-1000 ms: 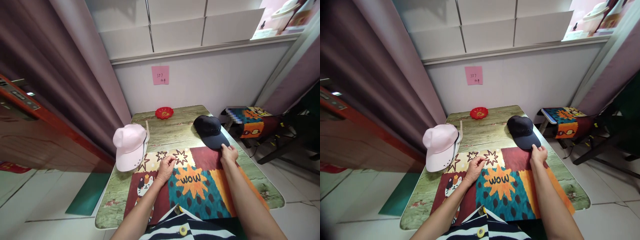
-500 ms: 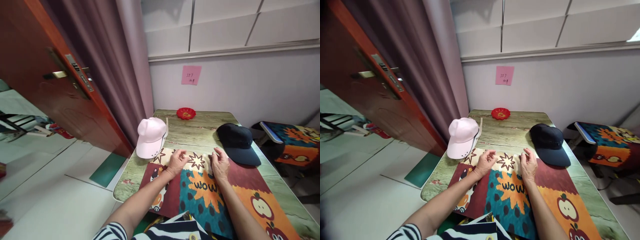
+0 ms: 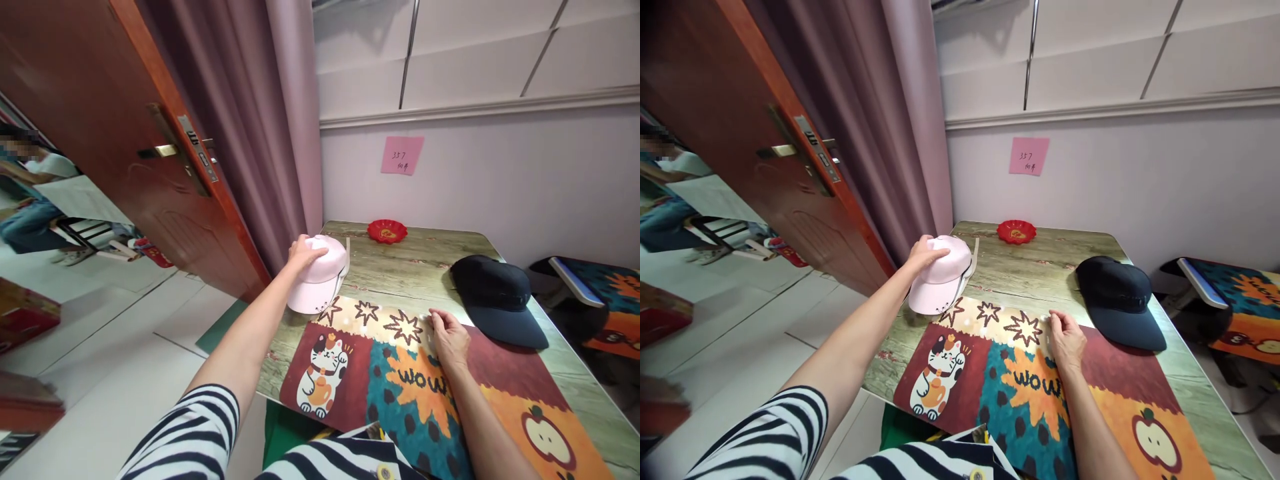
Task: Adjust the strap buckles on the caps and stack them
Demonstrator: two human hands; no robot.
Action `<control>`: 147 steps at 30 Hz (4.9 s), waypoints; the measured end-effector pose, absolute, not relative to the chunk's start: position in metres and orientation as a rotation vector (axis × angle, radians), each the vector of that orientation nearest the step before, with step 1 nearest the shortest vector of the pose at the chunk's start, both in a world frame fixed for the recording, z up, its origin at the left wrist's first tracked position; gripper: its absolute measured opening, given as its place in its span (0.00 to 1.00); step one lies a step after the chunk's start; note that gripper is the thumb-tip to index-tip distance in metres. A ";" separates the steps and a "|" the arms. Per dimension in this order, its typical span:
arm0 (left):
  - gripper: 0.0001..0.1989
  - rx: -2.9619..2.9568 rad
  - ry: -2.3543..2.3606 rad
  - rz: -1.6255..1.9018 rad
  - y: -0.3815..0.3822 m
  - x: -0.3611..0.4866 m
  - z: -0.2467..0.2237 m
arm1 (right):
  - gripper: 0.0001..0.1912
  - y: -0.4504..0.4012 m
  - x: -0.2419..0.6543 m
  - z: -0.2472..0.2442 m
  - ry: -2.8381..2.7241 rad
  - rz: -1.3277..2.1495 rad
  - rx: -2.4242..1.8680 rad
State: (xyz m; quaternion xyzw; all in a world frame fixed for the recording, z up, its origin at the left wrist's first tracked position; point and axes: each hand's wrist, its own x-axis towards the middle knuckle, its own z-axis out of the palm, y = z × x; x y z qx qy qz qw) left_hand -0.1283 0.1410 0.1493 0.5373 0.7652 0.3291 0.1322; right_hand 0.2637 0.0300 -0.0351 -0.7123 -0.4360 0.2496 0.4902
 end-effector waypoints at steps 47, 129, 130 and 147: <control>0.25 2.106 1.517 1.516 0.009 0.044 0.017 | 0.49 0.036 0.254 -0.013 -1.047 1.058 -1.049; 0.12 1.624 1.134 1.410 -0.032 0.018 0.139 | 0.18 -0.042 0.186 0.127 -1.327 0.564 -1.071; 0.11 1.647 1.144 1.420 -0.032 0.018 0.139 | 0.18 -0.042 0.187 0.129 -1.370 0.566 -1.098; 0.16 1.316 0.830 1.322 -0.027 0.024 0.129 | 0.18 -0.040 0.172 0.128 -1.093 0.982 -1.020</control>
